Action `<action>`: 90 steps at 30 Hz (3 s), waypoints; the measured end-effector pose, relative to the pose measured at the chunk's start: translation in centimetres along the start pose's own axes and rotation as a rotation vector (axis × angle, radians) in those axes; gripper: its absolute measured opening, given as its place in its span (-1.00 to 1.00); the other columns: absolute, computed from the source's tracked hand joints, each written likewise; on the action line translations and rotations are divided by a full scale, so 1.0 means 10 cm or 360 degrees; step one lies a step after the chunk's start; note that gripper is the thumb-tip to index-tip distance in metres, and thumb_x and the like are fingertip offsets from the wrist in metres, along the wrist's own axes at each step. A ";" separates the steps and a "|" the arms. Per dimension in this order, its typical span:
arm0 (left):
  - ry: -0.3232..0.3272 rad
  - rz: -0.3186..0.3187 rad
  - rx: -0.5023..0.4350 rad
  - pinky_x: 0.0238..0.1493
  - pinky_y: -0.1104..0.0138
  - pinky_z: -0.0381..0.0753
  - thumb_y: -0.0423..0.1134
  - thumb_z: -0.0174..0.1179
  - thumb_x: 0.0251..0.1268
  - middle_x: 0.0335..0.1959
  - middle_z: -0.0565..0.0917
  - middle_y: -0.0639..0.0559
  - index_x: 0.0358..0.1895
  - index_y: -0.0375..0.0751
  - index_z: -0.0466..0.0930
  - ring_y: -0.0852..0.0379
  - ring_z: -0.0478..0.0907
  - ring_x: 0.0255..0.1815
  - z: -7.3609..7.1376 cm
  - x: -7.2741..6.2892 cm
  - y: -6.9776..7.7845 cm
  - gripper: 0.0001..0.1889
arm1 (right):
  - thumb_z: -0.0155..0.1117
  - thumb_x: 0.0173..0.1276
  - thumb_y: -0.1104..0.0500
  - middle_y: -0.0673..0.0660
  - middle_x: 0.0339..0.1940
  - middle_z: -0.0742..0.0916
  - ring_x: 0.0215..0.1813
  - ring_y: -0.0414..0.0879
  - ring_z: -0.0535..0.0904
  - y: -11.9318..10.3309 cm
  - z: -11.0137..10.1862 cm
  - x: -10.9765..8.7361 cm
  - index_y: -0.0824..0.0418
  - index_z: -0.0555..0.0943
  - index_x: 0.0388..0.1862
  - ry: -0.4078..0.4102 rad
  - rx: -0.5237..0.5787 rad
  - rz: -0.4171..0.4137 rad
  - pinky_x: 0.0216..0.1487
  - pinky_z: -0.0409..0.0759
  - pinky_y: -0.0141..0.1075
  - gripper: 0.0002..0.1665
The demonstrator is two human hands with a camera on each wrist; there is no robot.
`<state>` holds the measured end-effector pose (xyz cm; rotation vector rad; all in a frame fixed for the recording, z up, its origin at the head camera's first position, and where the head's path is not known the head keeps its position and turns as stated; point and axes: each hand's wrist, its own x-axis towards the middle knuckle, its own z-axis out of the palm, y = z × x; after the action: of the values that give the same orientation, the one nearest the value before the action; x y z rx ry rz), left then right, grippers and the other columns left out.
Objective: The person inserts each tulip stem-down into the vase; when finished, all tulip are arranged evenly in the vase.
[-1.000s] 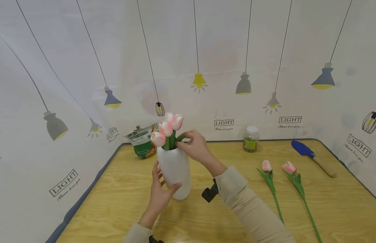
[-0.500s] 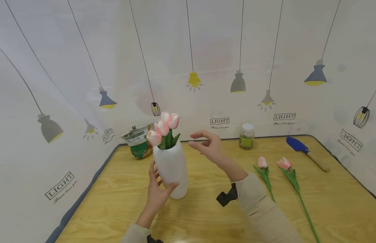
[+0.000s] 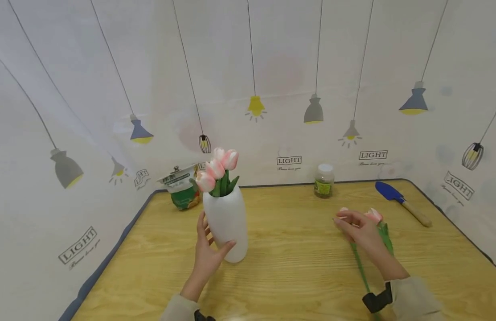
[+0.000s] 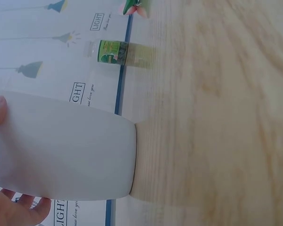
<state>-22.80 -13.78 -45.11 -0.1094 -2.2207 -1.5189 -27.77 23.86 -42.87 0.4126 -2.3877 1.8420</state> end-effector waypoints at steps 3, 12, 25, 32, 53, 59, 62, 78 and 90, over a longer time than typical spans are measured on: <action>0.0003 0.0013 0.0004 0.12 -0.01 0.36 -0.06 0.35 -0.11 0.32 0.11 -0.11 0.36 0.24 -0.24 -0.11 0.20 0.24 -0.01 0.03 0.01 0.03 | 0.13 0.26 0.06 -0.16 -0.60 0.58 -0.75 -0.30 0.26 0.24 -0.15 -0.03 0.28 0.50 -0.04 0.0038 -0.0274 0.0172 -0.75 0.25 -0.32 -0.62; -0.0007 0.0020 0.0008 0.12 -0.02 0.36 -0.06 0.35 -0.12 0.33 0.10 -0.11 0.36 0.26 -0.24 -0.11 0.19 0.24 -0.03 0.06 0.00 0.04 | 0.10 0.21 -0.12 0.36 -0.26 0.65 -0.32 0.08 0.55 0.58 -0.29 -0.04 0.42 0.54 -0.07 -0.0092 -0.1010 0.0456 -0.41 0.50 -0.22 -0.39; -0.0010 0.0004 -0.0024 0.11 -0.01 0.36 -0.07 0.36 -0.13 0.32 0.11 -0.12 0.36 0.24 -0.23 -0.12 0.20 0.23 -0.01 0.03 0.01 0.04 | 0.31 0.03 0.07 0.32 -0.34 0.65 -0.41 -0.01 0.55 0.51 -0.19 0.05 0.51 0.53 -0.22 -0.0252 -0.1093 0.0424 -0.44 0.50 -0.24 -0.48; 0.0004 -0.0002 -0.0050 0.10 -0.01 0.38 -0.08 0.38 -0.16 0.32 0.13 -0.12 0.36 0.26 -0.22 -0.11 0.22 0.22 0.00 0.02 0.01 0.05 | 0.32 0.04 0.03 0.45 -0.19 0.60 -0.42 -0.12 0.50 0.54 -0.23 0.02 0.60 0.46 -0.09 -0.0295 -0.0924 0.0484 -0.49 0.46 -0.33 -0.32; 0.0005 -0.0006 -0.0049 0.11 -0.01 0.36 -0.08 0.37 -0.14 0.32 0.13 -0.09 0.36 0.22 -0.21 -0.11 0.21 0.23 0.00 0.03 -0.01 0.03 | 0.17 0.17 -0.12 -0.23 -0.52 0.55 -0.68 -0.28 0.33 -0.37 0.05 0.36 0.17 0.41 -0.01 0.0047 -0.0113 0.0303 -0.65 0.31 -0.34 -0.48; 0.0011 -0.0011 -0.0040 0.10 0.00 0.37 -0.09 0.38 -0.15 0.32 0.14 -0.12 0.36 0.22 -0.20 -0.11 0.22 0.22 0.00 0.02 0.01 0.04 | 0.30 0.10 0.13 -0.13 -0.60 0.63 -0.76 -0.23 0.33 -1.08 0.27 0.47 0.12 0.56 -0.25 0.0287 0.0612 0.0010 -0.75 0.17 -0.33 -0.78; 0.0015 -0.0007 -0.0032 0.10 0.00 0.37 -0.08 0.38 -0.15 0.31 0.14 -0.14 0.36 0.21 -0.21 -0.13 0.22 0.22 0.01 0.01 0.01 0.04 | 0.32 0.07 0.17 -0.10 -0.62 0.63 -0.78 -0.23 0.34 -1.43 0.40 0.51 0.14 0.56 -0.30 0.0346 0.0812 -0.0100 -0.77 0.19 -0.37 -0.81; -0.0010 -0.0072 -0.0045 0.15 -0.01 0.33 -0.17 0.35 -0.10 0.33 0.12 -0.15 0.37 0.07 -0.19 -0.14 0.19 0.25 -0.04 -0.01 0.22 0.01 | 0.32 0.02 0.30 0.00 -0.59 0.69 -0.80 -0.20 0.37 -2.30 0.80 0.75 0.24 0.57 -0.41 0.0324 0.1151 -0.0555 -0.77 0.30 -0.48 -0.87; -0.0009 -0.0076 -0.0031 0.13 0.00 0.36 -0.10 0.37 -0.14 0.33 0.13 -0.10 0.36 0.20 -0.20 -0.10 0.21 0.24 0.01 0.03 -0.01 0.03 | 0.29 0.06 0.32 -0.03 -0.55 0.66 -0.81 -0.18 0.28 -2.37 1.04 0.79 0.18 0.63 -0.38 0.0246 0.0720 -0.0915 -0.74 0.31 -0.45 -0.89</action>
<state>-23.14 -13.79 -45.08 -0.0672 -2.2286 -1.5673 -28.03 7.11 -21.63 0.8503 -1.5128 1.9997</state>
